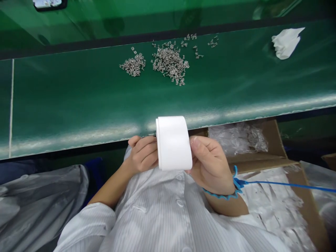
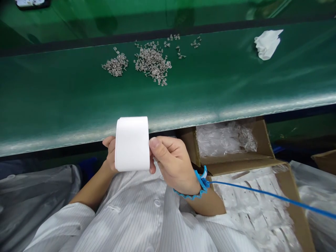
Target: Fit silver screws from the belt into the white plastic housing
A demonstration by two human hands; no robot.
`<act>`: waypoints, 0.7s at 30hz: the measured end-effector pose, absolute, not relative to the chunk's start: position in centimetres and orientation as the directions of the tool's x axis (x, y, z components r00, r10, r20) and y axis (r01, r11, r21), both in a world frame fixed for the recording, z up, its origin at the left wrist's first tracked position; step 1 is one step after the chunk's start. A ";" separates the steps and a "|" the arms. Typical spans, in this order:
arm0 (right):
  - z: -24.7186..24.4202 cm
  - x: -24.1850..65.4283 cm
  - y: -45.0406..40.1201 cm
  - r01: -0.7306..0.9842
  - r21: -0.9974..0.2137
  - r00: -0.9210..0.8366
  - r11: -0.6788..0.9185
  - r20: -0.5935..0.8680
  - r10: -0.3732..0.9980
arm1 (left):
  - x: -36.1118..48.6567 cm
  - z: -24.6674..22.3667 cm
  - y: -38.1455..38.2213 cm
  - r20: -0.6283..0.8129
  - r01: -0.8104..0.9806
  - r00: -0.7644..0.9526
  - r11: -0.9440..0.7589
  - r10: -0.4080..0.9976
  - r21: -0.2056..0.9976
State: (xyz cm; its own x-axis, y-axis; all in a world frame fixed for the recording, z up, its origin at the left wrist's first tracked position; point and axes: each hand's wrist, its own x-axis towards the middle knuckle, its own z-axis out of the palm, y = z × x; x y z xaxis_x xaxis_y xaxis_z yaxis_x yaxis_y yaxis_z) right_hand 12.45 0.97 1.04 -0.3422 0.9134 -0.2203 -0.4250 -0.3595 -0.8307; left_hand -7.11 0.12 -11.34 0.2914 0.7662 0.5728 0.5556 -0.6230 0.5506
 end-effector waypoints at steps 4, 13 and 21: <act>1.0 12.2 1.1 -0.435 -0.817 -0.325 -0.378 -0.249 0.912 | -6.1 -9.3 0.8 0.829 0.615 0.280 -0.753 0.485 0.234; -0.3 12.5 2.5 -0.477 -0.794 -0.260 -0.376 -0.281 0.924 | -7.4 -8.6 1.1 0.803 0.662 0.347 -0.733 0.484 0.156; -6.1 14.3 6.2 0.081 -0.915 -0.236 -0.394 -0.402 0.885 | -12.0 -3.8 3.3 0.437 0.712 0.697 -0.620 0.568 -0.329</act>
